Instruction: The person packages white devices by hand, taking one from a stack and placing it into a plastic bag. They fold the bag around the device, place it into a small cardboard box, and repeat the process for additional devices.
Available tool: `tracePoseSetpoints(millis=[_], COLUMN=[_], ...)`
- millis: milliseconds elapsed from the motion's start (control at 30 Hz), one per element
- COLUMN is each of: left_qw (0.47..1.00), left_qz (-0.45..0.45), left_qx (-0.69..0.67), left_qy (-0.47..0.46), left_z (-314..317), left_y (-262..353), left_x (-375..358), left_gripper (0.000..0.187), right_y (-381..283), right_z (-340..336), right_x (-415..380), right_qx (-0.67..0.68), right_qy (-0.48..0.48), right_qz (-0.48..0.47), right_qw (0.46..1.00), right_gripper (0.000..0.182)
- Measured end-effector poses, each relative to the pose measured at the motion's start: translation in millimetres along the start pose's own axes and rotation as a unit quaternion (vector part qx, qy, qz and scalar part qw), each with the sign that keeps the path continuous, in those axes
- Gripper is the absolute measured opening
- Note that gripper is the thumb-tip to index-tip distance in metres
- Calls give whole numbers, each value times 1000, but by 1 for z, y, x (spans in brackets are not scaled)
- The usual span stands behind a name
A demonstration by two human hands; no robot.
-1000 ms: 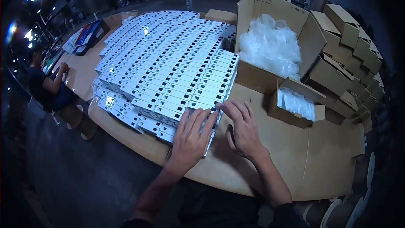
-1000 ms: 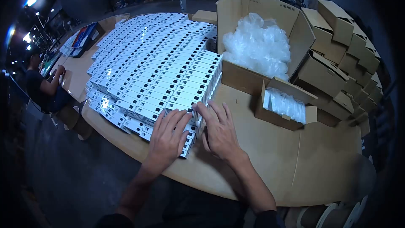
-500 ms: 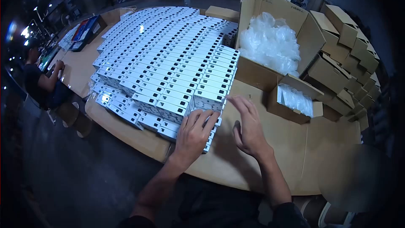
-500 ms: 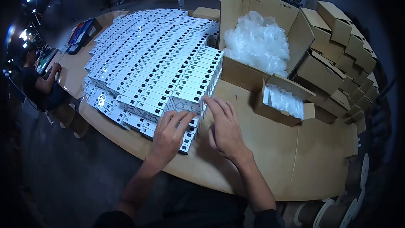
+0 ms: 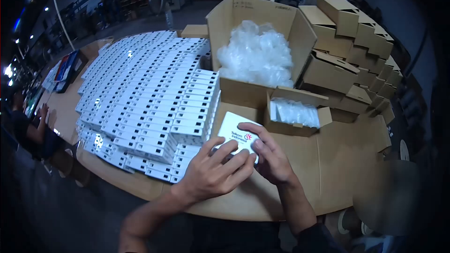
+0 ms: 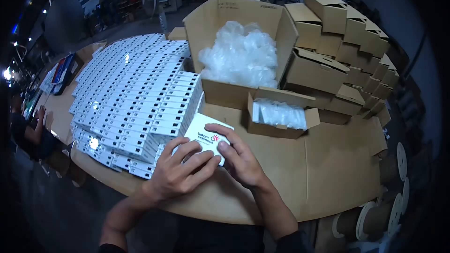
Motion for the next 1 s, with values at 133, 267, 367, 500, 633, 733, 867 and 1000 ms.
tracePoseSetpoints(millis=[133,267,367,500,633,733,867,1000], left_qw=[994,992,984,968,941,958,924,917], left_qz=[67,46,-39,-185,-301,-274,-354,-365], left_qx=[-35,-44,-56,-86,-139,-79,-144,-161], left_qy=[-76,-112,-164,-149,-63,-14,-19,6], left_z=[38,93,148,227,311,344,372,367], left_y=[-32,-108,-184,-253,-286,-283,-311,-317], left_x=[40,79,115,148,166,174,173,166], left_gripper=[16,20,19,24,28,26,27,21], right_y=[-15,-56,-90,-142,-165,-167,-173,-175], right_z=[-48,-76,-116,-128,-133,-143,-156,-165], right_x=[36,69,106,131,164,189,211,226], right_qx=[-128,-226,-350,-474,-472,-453,-477,-478], right_qy=[48,85,164,249,286,288,315,342], right_qz=[-87,-134,-221,-290,-324,-369,-394,-411], right_qw=[987,961,895,793,768,759,719,697], right_gripper=[23,20,21,28,34,36,38,38])
Point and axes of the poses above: each hand's wrist, its own x-axis towards the middle knuckle, its own z-axis out of the palm, y = z × x, the point moved 7 cm from there along x, towards the middle knuckle, and after that the axes turned 9 degrees about y, right-handed, at the moved point
